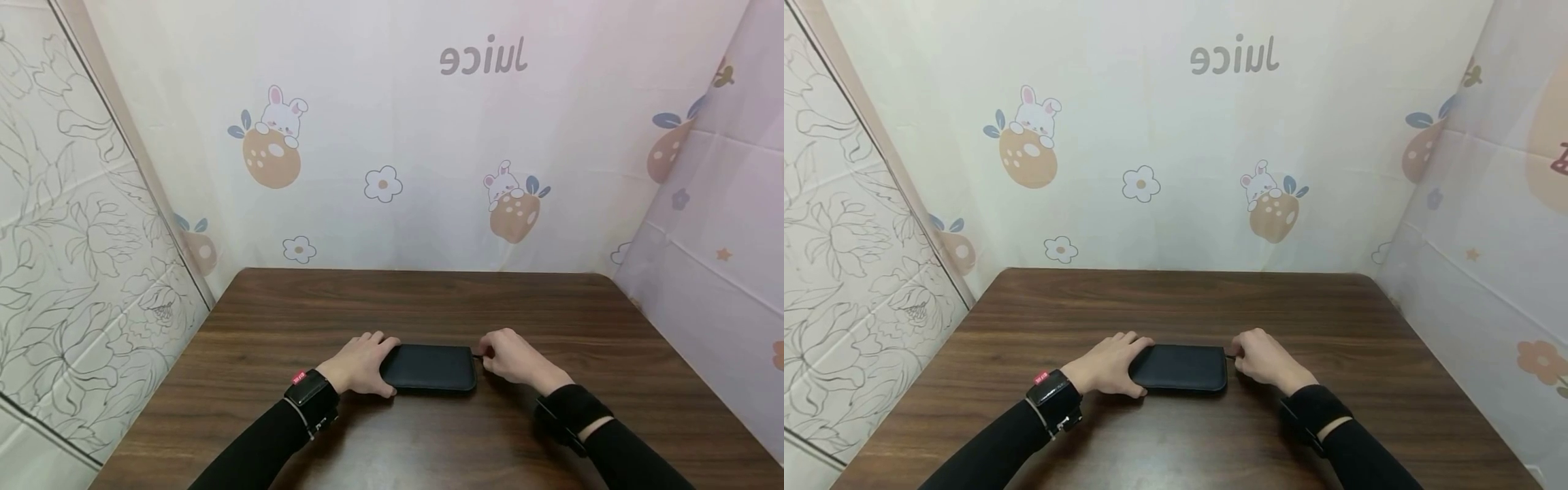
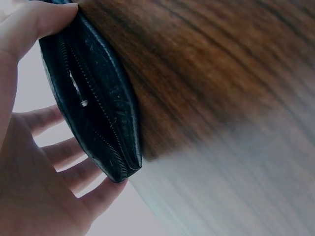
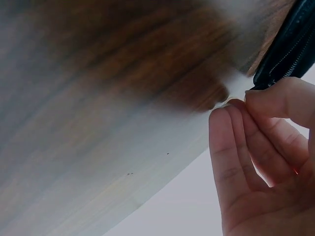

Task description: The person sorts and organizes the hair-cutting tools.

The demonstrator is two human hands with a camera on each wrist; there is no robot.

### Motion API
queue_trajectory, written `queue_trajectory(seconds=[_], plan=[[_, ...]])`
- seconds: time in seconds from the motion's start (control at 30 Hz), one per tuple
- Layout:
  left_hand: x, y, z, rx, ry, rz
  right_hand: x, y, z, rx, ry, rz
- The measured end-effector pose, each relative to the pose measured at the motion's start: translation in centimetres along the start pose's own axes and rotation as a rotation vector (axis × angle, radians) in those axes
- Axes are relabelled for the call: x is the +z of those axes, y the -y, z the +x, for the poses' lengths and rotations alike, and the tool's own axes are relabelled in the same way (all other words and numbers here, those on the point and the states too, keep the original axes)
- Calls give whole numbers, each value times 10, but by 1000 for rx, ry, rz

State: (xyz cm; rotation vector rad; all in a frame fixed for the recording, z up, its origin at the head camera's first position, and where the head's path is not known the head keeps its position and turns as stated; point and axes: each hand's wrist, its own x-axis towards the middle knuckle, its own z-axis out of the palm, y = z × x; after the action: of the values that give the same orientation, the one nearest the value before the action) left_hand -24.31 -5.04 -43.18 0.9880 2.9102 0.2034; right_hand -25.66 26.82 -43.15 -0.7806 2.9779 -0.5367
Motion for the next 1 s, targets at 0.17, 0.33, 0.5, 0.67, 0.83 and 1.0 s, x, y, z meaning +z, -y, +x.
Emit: queue_trajectory(seconds=[0.17, 0.33, 0.5, 0.67, 0.83, 1.0], plan=[[0, 0, 1, -5, 6, 6, 2, -1, -1, 41, 9, 7], [0, -1, 1, -10, 11, 0, 4, 1, 2, 83, 29, 9], [0, -1, 1, -10, 5, 2, 6, 4, 5, 90, 24, -7], [1, -1, 1, -5, 6, -5, 8, 8, 7, 65, 16, -18], [2, -1, 3, -9, 5, -9, 8, 11, 8, 47, 1, -32], [1, 0, 4, -13, 10, -9, 8, 12, 11, 61, 11, -45]])
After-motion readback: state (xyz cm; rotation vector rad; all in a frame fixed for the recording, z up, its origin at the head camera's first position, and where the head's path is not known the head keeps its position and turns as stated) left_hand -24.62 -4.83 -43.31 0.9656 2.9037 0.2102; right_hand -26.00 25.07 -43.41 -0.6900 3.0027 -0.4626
